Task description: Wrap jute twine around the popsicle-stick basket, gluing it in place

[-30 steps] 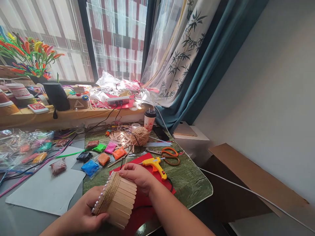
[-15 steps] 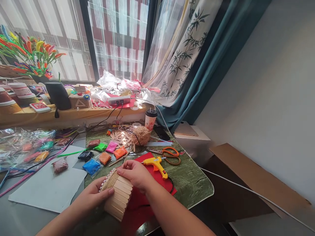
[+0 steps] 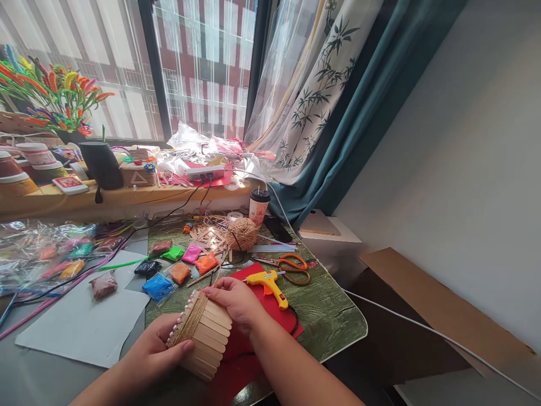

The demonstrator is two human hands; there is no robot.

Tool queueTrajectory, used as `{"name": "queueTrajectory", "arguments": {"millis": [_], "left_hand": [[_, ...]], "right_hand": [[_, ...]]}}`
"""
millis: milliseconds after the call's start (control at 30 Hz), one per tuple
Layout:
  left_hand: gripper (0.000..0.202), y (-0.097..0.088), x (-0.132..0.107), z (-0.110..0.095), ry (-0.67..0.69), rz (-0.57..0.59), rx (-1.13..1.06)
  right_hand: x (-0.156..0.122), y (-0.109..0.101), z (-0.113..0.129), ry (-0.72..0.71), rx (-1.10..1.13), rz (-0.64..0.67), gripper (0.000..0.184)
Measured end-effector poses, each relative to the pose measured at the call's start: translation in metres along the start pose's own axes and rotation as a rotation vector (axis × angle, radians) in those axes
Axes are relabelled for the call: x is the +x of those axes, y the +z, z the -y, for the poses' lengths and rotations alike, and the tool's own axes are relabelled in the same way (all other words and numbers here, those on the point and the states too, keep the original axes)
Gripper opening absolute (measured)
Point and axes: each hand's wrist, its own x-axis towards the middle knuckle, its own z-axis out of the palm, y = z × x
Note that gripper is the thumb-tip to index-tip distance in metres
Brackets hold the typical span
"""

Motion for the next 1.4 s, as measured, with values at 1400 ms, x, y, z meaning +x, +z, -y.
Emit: {"name": "queueTrajectory", "arguments": {"millis": [1400], "left_hand": [[0.025, -0.007, 0.004, -0.009, 0.291, 0.224, 0.28]], "right_hand": [[0.001, -0.009, 0.013, -0.046, 0.091, 0.156, 0.044]]}}
